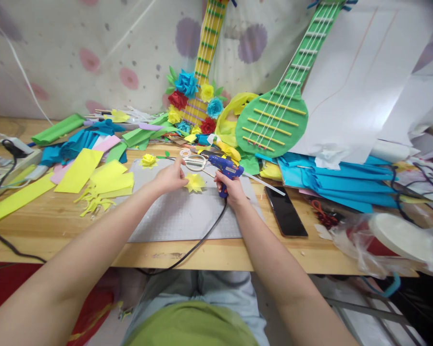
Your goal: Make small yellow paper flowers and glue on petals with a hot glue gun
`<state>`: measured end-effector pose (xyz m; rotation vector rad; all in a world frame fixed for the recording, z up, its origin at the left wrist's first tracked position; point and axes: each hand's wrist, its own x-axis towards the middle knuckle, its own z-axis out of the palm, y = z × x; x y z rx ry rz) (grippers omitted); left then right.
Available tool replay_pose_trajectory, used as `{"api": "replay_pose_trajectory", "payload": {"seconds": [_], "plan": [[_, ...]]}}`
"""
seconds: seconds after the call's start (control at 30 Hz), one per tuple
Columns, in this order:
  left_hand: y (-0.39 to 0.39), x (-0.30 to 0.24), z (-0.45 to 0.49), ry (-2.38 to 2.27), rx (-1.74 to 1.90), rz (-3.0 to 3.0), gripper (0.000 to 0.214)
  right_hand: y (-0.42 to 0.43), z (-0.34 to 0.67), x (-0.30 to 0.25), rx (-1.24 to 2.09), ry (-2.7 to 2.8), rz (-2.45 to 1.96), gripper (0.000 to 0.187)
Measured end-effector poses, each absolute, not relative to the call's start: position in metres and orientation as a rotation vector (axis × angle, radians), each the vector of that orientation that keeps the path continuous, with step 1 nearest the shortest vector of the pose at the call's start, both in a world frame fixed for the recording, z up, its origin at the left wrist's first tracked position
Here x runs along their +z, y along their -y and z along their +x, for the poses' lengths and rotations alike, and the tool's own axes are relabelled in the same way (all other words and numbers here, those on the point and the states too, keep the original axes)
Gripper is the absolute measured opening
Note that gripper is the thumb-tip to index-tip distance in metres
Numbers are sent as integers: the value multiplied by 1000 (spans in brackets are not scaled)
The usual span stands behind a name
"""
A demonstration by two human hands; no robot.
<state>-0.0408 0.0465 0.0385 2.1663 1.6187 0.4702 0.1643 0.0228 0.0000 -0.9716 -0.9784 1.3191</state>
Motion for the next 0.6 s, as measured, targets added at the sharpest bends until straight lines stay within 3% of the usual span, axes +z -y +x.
{"api": "replay_pose_trajectory", "payload": {"seconds": [0.37, 0.6], "plan": [[-43, 40, -38, -1633, 479, 2289, 41, -23, 165, -1, 1309, 968, -973, 28], [-49, 43, -38, -1595, 405, 2300, 46, -22, 164, 2, 1314, 948, -942, 28]]}}
